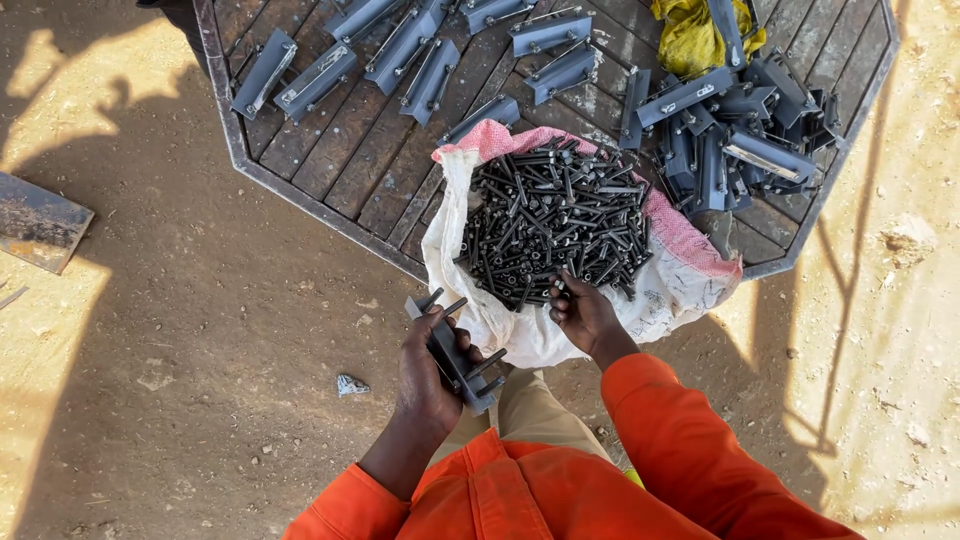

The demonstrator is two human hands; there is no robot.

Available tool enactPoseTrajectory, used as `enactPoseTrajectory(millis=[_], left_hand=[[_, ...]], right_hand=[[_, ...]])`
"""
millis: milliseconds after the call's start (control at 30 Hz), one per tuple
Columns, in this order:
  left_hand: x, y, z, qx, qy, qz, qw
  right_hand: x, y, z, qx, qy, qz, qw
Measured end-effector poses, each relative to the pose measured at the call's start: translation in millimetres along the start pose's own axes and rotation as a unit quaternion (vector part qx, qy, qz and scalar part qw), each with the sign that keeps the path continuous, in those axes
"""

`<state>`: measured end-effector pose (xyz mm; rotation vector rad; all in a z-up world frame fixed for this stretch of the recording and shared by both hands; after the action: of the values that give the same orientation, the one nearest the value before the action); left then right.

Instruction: Assembling metal brackets by manually inserting small screws into pre-drilled holes.

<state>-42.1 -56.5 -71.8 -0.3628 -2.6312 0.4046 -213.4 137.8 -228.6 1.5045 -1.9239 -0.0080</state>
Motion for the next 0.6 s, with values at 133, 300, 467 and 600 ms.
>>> enactPoseTrajectory(millis=[133, 300, 467, 600], left_hand=[[2.2, 1.4, -1.2, 0.001, 0.011, 0.011, 1.000], [-0.6, 7.2, -0.6, -0.001, 0.010, -0.001, 1.000], [-7.9, 10.8, 1.1, -0.003, 0.004, -0.008, 1.000], [-10.2, 11.1, -3.6, -0.004, -0.004, -0.012, 1.000]], right_hand=[[9.9, -9.0, 1.6, 0.003, -0.001, -0.012, 1.000], [35.8, -29.5, 2.3, 0.030, 0.025, -0.024, 0.999], [66.9, -19.9, 1.8, 0.037, 0.052, -0.039, 0.997], [85.7, -7.9, 13.2, 0.022, 0.110, 0.006, 0.994]])
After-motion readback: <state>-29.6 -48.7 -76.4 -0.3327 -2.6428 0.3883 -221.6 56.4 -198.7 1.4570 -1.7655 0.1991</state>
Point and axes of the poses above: each hand's wrist, its own z-axis towards the middle knuckle, its own x-axis out of the palm, y = z × x, the point moved 7 cm from there along z, towards the middle knuckle, and after that the axes turned 7 degrees about z, right-handed, at the moved point
